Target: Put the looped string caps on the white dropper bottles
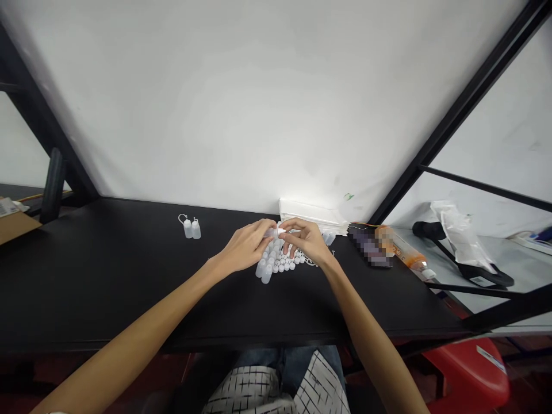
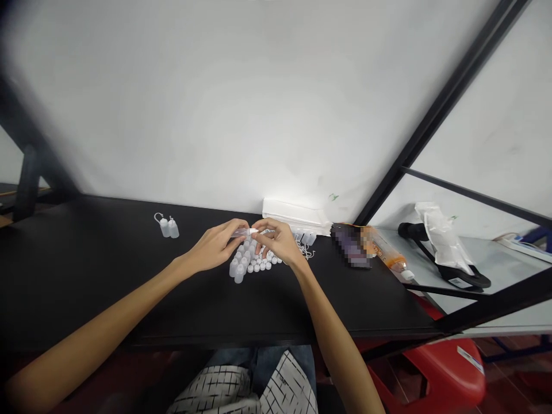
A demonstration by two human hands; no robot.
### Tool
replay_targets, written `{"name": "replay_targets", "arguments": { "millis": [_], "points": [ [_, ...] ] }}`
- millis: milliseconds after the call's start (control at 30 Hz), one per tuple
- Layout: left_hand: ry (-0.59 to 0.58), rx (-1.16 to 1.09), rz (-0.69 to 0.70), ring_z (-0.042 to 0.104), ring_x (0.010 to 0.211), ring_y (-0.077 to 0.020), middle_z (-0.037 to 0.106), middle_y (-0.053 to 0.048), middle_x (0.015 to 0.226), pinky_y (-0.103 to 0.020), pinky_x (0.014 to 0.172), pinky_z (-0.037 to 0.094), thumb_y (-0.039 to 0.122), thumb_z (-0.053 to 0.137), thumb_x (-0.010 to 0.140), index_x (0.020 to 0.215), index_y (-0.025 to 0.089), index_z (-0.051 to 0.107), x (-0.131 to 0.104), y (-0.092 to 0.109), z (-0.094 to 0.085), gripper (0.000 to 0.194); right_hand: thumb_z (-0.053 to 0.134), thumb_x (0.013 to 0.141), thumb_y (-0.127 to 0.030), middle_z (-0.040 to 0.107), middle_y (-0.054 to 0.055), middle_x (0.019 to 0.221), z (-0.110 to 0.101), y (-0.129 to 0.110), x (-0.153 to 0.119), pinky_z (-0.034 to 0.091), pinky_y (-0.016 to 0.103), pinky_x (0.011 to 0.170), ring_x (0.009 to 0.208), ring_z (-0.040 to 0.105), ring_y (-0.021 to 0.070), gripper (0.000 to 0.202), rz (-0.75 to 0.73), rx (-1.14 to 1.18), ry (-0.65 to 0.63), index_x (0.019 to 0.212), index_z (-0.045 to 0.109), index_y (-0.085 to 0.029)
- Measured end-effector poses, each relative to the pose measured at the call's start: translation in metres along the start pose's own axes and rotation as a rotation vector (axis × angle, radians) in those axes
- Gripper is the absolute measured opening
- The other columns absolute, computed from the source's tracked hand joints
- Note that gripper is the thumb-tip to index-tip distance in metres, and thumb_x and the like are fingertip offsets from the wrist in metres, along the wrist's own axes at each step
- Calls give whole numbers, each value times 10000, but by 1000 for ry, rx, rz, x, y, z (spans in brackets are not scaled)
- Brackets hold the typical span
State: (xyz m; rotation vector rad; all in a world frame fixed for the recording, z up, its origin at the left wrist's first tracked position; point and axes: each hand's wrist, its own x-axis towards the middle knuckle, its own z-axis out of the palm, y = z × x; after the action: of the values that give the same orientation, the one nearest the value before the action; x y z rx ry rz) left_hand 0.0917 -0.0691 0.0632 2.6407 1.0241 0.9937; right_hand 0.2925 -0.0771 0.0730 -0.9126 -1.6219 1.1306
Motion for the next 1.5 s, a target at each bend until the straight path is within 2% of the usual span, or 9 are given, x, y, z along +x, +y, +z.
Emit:
{"name": "replay_targets", "arguments": {
  "millis": [167, 333, 467, 567, 833, 967, 1100, 1367, 1500],
  "points": [
    [-15, -17, 20, 637, 876, -198, 647, -55, 1068, -321, 750, 488, 244, 366, 969, 1126, 209, 495, -1, 4, -1, 206, 678, 789, -520, 602, 13, 579, 0, 2, 0, 462, 200, 336, 425, 600, 122, 410, 32, -123, 15, 689, 630, -125],
    [-11, -119, -39, 649, 863, -199, 663, -51, 1066, -319, 722, 495, 256, 412, 959, 1142, 215, 515, 0, 6, -2, 215, 748, 746, -441, 664, 45, 759, -4, -1, -1, 565, 267, 463, 612, 685, 177, 340, -48, -82, 1, 901, 690, -144],
    [32, -127, -38, 652, 938, -219, 672, -76, 1101, -319, 731, 511, 243, 478, 927, 1239, 201, 534, 1, 2, -1, 319, 776, 727, -385, 662, 39, 752, -4, 1, 0, 570, 282, 509, 654, 675, 177, 293, -84, -80, -1, 887, 693, -154],
    [65, -118, 31, 652, 837, -188, 686, -77, 1022, -301, 702, 516, 226, 478, 932, 1162, 174, 622, 1, -2, 1, 276, 756, 751, -394, 650, 34, 716, -2, 3, 1, 555, 281, 509, 617, 652, 164, 291, -82, -95, 17, 883, 693, -142],
    [226, -103, 227, 651, 890, -182, 689, -103, 1044, -302, 760, 532, 161, 467, 936, 1118, 158, 672, 0, -6, 11, 274, 526, 904, -535, 439, -52, 464, 5, 4, -1, 330, 218, 402, 393, 391, 77, 435, -70, -314, 18, 673, 549, -167],
    [200, -223, 129, 651, 806, -164, 707, -93, 1018, -272, 685, 527, 223, 533, 922, 1104, 150, 693, 1, 1, 7, 254, 482, 917, -563, 469, -32, 527, 5, 3, -2, 344, 221, 431, 446, 432, 87, 463, -78, -311, 48, 673, 530, -172],
    [127, -348, -6, 634, 733, -152, 720, -68, 922, -253, 615, 498, 272, 585, 893, 1052, 152, 722, 3, 8, 0, 242, 577, 867, -549, 519, -21, 598, 4, -2, -5, 362, 223, 454, 495, 469, 100, 377, -136, -302, 54, 809, 580, -177],
    [136, -342, 10, 594, 700, -138, 697, -61, 875, -235, 573, 455, 295, 560, 900, 1064, 161, 724, 2, 9, 3, 267, 424, 964, -478, 446, -27, 492, 6, -4, -5, 335, 246, 508, 483, 406, 107, 455, -217, -627, 73, 618, 476, -187],
    [35, -516, -89, 575, 619, -119, 676, -39, 788, -225, 529, 451, 327, 577, 889, 1043, 150, 728, 5, 8, -3, 279, 454, 952, -471, 489, -10, 558, 7, -6, -7, 338, 245, 519, 528, 433, 120, 395, -258, -631, 96, 710, 567, -179]
  ]
}}
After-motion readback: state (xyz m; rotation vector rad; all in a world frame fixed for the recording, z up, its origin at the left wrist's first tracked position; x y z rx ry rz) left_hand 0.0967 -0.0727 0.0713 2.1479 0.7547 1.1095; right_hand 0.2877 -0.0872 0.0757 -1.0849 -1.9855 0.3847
